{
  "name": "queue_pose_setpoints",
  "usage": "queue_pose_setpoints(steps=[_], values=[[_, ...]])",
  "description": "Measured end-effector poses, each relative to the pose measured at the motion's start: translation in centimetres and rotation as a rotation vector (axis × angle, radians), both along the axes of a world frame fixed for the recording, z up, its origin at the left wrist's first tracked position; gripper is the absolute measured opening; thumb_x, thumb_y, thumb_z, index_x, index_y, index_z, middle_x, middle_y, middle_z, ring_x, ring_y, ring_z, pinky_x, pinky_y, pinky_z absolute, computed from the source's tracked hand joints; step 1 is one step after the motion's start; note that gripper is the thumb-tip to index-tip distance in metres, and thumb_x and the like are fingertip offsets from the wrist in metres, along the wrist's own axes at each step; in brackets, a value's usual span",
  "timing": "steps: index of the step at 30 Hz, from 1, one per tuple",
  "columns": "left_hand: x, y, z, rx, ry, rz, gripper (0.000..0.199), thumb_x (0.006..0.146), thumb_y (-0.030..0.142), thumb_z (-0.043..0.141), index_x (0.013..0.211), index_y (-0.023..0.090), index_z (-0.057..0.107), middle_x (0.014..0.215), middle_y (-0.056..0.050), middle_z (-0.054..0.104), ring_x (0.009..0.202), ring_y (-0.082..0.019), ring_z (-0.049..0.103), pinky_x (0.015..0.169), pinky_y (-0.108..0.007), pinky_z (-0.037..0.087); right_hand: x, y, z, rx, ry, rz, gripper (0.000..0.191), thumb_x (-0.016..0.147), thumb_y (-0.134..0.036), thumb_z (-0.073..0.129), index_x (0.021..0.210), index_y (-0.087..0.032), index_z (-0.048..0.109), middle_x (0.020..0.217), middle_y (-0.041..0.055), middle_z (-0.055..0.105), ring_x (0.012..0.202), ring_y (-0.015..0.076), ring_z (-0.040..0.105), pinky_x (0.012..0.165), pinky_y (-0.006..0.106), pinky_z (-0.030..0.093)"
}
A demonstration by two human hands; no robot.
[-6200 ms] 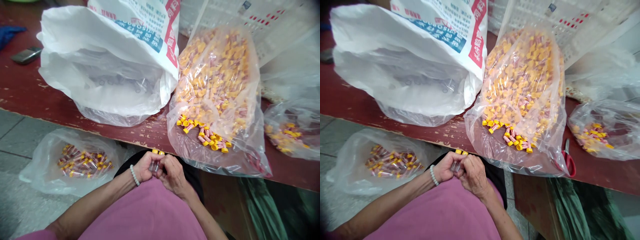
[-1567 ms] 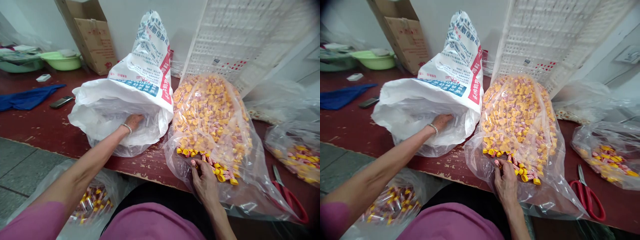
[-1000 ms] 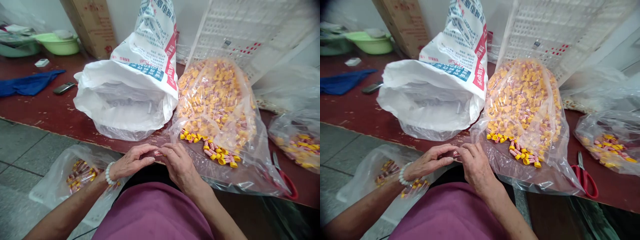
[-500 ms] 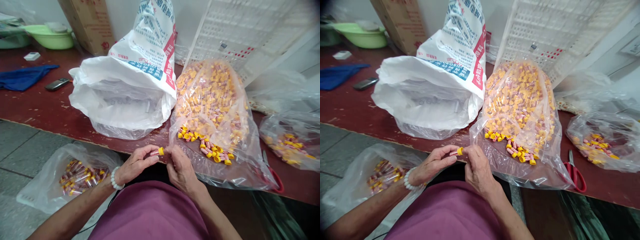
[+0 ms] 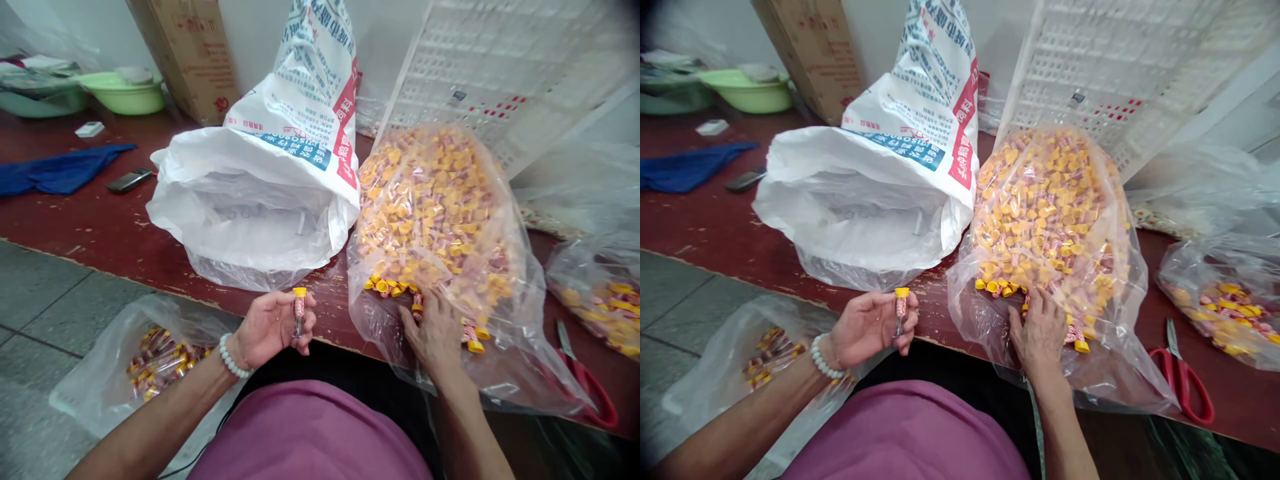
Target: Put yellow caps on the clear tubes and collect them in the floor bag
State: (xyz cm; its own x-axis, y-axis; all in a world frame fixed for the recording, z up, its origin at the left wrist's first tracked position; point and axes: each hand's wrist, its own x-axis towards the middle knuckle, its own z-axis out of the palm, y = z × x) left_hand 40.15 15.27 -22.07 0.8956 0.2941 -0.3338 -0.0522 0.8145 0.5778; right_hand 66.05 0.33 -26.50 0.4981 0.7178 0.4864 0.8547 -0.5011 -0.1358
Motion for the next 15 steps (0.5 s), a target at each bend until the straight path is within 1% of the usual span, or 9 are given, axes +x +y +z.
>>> queue_pose_setpoints(steps=[2, 4, 6, 9, 11, 15], values=[[0.4, 0.3, 0.0, -0.063, 0.011, -0.024, 0.043, 0.085, 0.054, 0.038, 0.081, 0.015, 0.055, 0.064, -0.003, 0.051, 0.053, -0.018, 0.052, 0.053, -0.035, 0.047, -0.1, -0.1, -1.1, -0.069, -0.041, -0.02, 0.039, 0.084, -0.034, 0.051, 0.117, -0.014, 0.056, 0.121, 0.0167, 0.056, 0.106, 0.0331, 0.048, 0.084, 0.048, 0.04], [0.8, 0.5, -0.1, -0.086, 0.049, -0.034, 0.05, 0.086, 0.059, 0.035, 0.07, 0.015, 0.053, 0.057, -0.002, 0.046, 0.048, -0.016, 0.047, 0.046, -0.032, 0.045, -0.6, -0.1, -1.8, -0.071, -0.054, 0.023, 0.032, 0.086, -0.03, 0.049, 0.113, -0.015, 0.059, 0.122, 0.0145, 0.057, 0.108, 0.0318, 0.048, 0.087, 0.047, 0.039], [1.2, 0.7, -0.2, -0.112, 0.063, -0.032, 0.046, 0.087, 0.054, 0.037, 0.064, 0.016, 0.05, 0.053, 0.0, 0.041, 0.043, -0.013, 0.042, 0.04, -0.026, 0.041, -1.0, 0.0, -2.2, -0.038, -0.041, 0.08, 0.028, 0.087, -0.025, 0.047, 0.11, -0.014, 0.059, 0.12, 0.0142, 0.059, 0.109, 0.0296, 0.049, 0.09, 0.046, 0.039], [1.4, 0.8, -0.2, -0.187, 0.014, -0.021, 0.032, 0.086, 0.04, 0.039, 0.067, 0.017, 0.051, 0.048, 0.002, 0.037, 0.038, -0.011, 0.033, 0.033, -0.02, 0.032, -1.0, 0.1, -2.4, 0.037, 0.008, 0.118, 0.028, 0.087, -0.023, 0.048, 0.112, -0.014, 0.058, 0.117, 0.015, 0.06, 0.108, 0.0283, 0.051, 0.09, 0.046, 0.041], [1.4, 0.8, -0.2, -0.225, -0.031, -0.013, 0.025, 0.084, 0.036, 0.04, 0.07, 0.019, 0.051, 0.046, 0.003, 0.035, 0.036, -0.01, 0.029, 0.031, -0.019, 0.029, -0.8, 0.1, -2.5, 0.104, 0.042, 0.137, 0.031, 0.086, -0.023, 0.049, 0.116, -0.016, 0.056, 0.117, 0.0151, 0.059, 0.108, 0.0279, 0.052, 0.09, 0.047, 0.042], [1.4, 0.8, -0.3, -0.247, -0.072, 0.01, 0.021, 0.081, 0.034, 0.041, 0.07, 0.019, 0.05, 0.045, 0.003, 0.035, 0.035, -0.01, 0.026, 0.03, -0.018, 0.028, -0.4, 0.0, -2.3, 0.188, 0.067, 0.172, 0.036, 0.086, -0.027, 0.051, 0.121, -0.016, 0.053, 0.116, 0.0152, 0.059, 0.11, 0.0271, 0.052, 0.092, 0.046, 0.043]])
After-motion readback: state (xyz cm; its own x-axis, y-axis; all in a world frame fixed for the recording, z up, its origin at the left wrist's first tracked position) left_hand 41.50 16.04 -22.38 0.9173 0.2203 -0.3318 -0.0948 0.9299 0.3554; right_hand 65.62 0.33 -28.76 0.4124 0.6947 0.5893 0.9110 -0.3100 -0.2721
